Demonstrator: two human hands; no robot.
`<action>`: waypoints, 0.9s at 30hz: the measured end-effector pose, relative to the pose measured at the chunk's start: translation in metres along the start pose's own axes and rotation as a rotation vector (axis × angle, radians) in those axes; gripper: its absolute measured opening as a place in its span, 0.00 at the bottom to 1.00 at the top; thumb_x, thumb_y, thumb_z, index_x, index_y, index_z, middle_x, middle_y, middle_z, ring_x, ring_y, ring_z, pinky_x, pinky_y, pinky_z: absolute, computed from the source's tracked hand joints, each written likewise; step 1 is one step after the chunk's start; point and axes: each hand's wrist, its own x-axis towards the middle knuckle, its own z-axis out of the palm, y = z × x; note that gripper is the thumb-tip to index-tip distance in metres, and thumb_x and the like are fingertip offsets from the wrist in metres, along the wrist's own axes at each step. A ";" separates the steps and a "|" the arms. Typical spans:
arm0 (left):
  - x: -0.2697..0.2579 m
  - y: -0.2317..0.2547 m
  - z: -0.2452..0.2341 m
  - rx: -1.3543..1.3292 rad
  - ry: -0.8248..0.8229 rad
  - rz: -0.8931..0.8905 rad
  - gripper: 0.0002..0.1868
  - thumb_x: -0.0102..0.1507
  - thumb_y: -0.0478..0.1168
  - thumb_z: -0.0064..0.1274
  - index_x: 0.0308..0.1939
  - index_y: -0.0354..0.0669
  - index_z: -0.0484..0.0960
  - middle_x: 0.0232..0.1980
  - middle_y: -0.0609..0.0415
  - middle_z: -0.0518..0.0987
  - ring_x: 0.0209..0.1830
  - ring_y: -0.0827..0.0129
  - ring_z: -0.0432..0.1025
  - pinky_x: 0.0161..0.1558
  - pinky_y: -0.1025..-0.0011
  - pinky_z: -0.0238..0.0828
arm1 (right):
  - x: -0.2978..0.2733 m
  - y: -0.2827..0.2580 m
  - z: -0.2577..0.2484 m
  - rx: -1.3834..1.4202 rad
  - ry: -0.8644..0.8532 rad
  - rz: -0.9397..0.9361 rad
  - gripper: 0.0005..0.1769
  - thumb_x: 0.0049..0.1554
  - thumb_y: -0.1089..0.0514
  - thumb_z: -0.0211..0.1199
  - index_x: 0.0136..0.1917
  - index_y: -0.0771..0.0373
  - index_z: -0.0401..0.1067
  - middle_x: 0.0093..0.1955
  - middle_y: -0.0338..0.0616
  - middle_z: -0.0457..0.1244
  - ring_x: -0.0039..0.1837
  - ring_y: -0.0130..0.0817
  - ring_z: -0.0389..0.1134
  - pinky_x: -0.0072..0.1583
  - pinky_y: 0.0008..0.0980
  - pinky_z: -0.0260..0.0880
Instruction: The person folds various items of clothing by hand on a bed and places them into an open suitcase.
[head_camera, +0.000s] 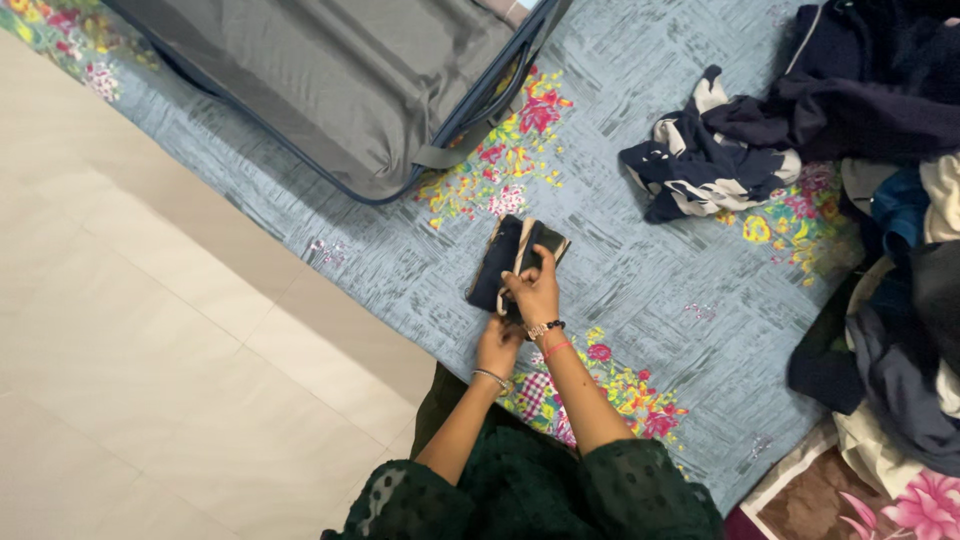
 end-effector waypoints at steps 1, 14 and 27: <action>0.004 0.005 0.001 -0.001 0.005 0.001 0.24 0.62 0.33 0.56 0.62 0.33 0.71 0.54 0.43 0.81 0.52 0.62 0.77 0.54 0.63 0.75 | -0.001 -0.002 0.004 -0.103 0.008 -0.006 0.43 0.52 0.67 0.70 0.75 0.62 0.52 0.32 0.38 0.63 0.32 0.27 0.69 0.36 0.28 0.71; 0.010 0.054 -0.014 0.429 0.402 -0.155 0.17 0.68 0.49 0.49 0.47 0.36 0.76 0.32 0.45 0.82 0.33 0.51 0.80 0.37 0.55 0.75 | -0.012 -0.030 0.004 -0.307 -0.199 -0.170 0.30 0.61 0.70 0.54 0.76 0.60 0.60 0.42 0.43 0.69 0.40 0.32 0.70 0.44 0.28 0.72; 0.008 0.107 0.007 1.345 0.167 0.505 0.35 0.69 0.56 0.45 0.76 0.44 0.60 0.81 0.49 0.56 0.83 0.53 0.45 0.74 0.35 0.32 | 0.002 -0.075 -0.022 -1.298 -0.201 -0.875 0.30 0.62 0.53 0.56 0.77 0.52 0.61 0.81 0.52 0.50 0.83 0.50 0.46 0.79 0.58 0.39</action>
